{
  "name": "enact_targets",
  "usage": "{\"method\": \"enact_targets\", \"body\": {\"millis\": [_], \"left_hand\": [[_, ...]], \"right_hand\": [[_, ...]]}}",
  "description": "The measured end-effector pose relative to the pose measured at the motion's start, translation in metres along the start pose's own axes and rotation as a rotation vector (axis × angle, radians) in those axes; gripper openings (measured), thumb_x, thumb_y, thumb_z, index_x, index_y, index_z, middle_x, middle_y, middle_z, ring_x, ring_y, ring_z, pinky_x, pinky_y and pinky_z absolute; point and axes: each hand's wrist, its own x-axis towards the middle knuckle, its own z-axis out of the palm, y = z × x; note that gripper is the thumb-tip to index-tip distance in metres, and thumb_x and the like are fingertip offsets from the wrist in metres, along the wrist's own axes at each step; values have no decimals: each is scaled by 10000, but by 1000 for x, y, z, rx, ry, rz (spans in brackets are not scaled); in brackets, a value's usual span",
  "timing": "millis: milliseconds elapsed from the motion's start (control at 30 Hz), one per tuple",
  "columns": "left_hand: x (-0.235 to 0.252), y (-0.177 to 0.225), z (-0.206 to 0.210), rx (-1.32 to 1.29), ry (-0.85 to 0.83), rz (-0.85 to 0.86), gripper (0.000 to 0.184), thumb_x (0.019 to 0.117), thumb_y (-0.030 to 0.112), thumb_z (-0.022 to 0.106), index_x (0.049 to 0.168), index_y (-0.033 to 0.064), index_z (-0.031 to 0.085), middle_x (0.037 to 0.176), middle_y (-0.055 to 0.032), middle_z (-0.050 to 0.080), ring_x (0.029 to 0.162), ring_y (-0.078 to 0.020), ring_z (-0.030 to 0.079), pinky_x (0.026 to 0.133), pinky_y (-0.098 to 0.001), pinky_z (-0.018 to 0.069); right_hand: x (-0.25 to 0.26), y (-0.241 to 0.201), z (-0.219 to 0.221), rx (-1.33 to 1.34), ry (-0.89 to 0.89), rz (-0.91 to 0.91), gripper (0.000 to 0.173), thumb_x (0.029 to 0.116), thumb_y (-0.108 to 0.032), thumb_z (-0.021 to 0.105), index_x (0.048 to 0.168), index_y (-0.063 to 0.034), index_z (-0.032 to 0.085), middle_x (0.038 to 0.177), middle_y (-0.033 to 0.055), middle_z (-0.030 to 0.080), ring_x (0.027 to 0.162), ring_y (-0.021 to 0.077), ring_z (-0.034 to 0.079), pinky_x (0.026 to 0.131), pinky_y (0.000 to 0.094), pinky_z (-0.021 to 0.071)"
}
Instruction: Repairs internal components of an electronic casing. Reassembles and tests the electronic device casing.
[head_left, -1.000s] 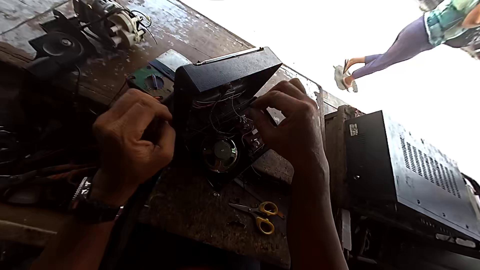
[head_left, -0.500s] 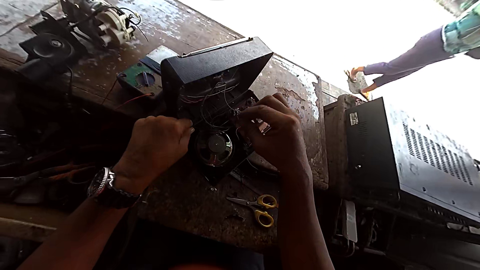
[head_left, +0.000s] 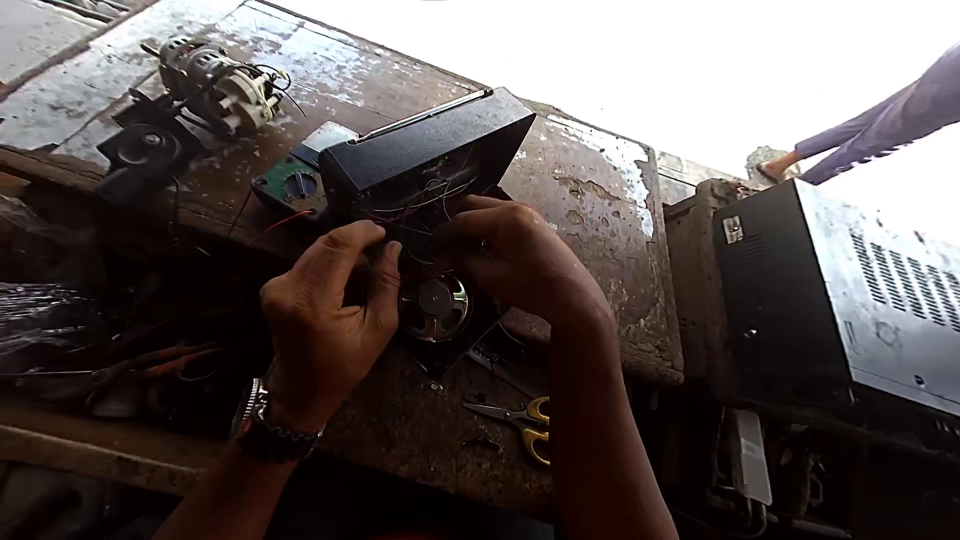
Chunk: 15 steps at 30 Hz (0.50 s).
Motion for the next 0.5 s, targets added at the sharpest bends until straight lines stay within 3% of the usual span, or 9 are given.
{"method": "enact_targets", "body": {"millis": [67, 167, 267, 400, 500], "left_hand": [[-8, -1, 6, 20, -7, -138, 231, 991, 210, 646, 1096, 8, 688, 814, -25, 671, 622, -38, 596, 549, -213, 520], [-11, -7, 18, 118, -230, -248, 365, 983, 373, 609, 1131, 64, 736, 706, 17, 631, 563, -79, 561, 520, -286, 500], [1, -12, 30, 141, -393, -302, 428, 977, 505, 598, 1102, 123, 747, 605, 49, 535, 500, -101, 490, 482, -331, 453], [19, -9, 35, 221, -442, -361, 499, 957, 606, 604, 937, 122, 725, 573, 10, 514, 478, -160, 489, 471, -393, 439], [18, -2, 40, 279, -419, -408, 575, 945, 674, 574, 866, 121, 709, 559, -21, 514, 477, -199, 499, 465, -436, 432]], "right_hand": [[-3, 8, -15, 110, 32, 51, 103, 957, -138, 702, 1004, -98, 784, 953, 0, 696, 838, 62, 663, 756, 246, 583], [-8, 19, -27, 313, 160, 80, 127, 968, -88, 693, 1059, -40, 767, 961, 30, 762, 792, 63, 711, 702, 239, 616], [-10, 26, -26, 441, 187, 62, 133, 967, -49, 685, 1066, -3, 760, 958, 60, 769, 815, 86, 725, 738, 251, 625], [-14, 30, -29, 586, 119, 42, 182, 956, -1, 686, 1125, 43, 734, 1023, 109, 762, 843, 144, 748, 730, 303, 661], [-16, 32, -29, 616, 122, 33, 284, 930, 29, 695, 1213, 51, 683, 969, 111, 738, 767, 148, 718, 665, 293, 638]]}}
